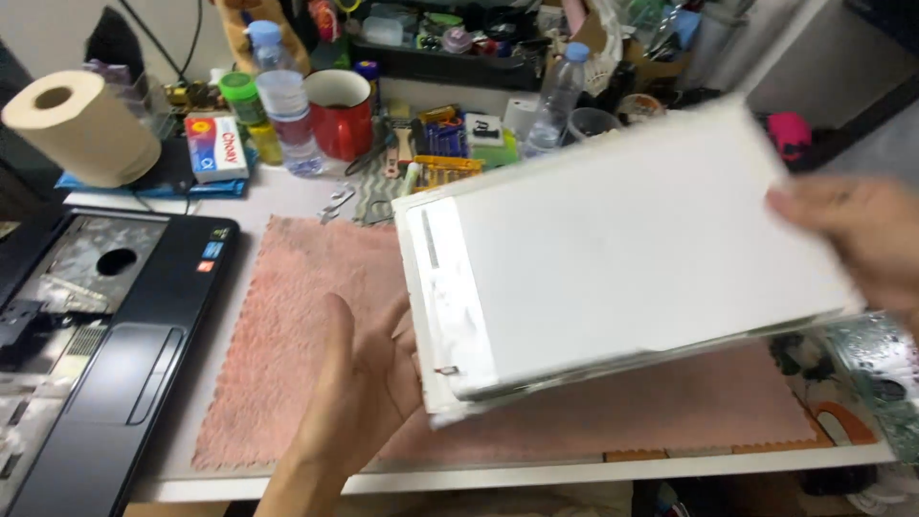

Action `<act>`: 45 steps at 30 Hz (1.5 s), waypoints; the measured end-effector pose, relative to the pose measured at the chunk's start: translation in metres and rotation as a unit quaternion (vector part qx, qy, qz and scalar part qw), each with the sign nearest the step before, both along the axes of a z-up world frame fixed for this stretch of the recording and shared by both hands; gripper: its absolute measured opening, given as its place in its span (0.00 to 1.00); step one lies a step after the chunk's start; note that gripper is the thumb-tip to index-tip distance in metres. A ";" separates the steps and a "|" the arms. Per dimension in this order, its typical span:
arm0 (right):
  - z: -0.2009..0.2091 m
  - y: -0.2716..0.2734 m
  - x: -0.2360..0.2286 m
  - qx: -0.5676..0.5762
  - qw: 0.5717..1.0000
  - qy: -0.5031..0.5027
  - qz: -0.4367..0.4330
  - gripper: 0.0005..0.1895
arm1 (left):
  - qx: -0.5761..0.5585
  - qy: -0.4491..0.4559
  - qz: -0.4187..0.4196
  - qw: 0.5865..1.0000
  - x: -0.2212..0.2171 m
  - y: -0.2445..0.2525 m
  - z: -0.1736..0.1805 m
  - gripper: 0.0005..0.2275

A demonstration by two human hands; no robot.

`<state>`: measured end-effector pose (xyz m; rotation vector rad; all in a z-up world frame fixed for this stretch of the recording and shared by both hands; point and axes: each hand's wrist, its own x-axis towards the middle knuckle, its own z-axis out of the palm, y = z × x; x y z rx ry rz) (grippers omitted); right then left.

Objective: The person uses a screwdriver to remove screws from the back of a white laptop screen. They then detach a ribbon cable from the screen's circuit board and place the screen face down. Finally, they attach a metal bracket to the edge of the screen.

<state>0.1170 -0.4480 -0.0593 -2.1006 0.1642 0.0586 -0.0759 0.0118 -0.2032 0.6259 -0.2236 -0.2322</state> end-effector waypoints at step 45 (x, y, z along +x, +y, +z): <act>-0.143 0.097 -0.139 -0.242 0.918 -0.101 0.297 0.14 | 0.805 -0.147 0.145 0.556 -0.041 0.048 0.010 0.06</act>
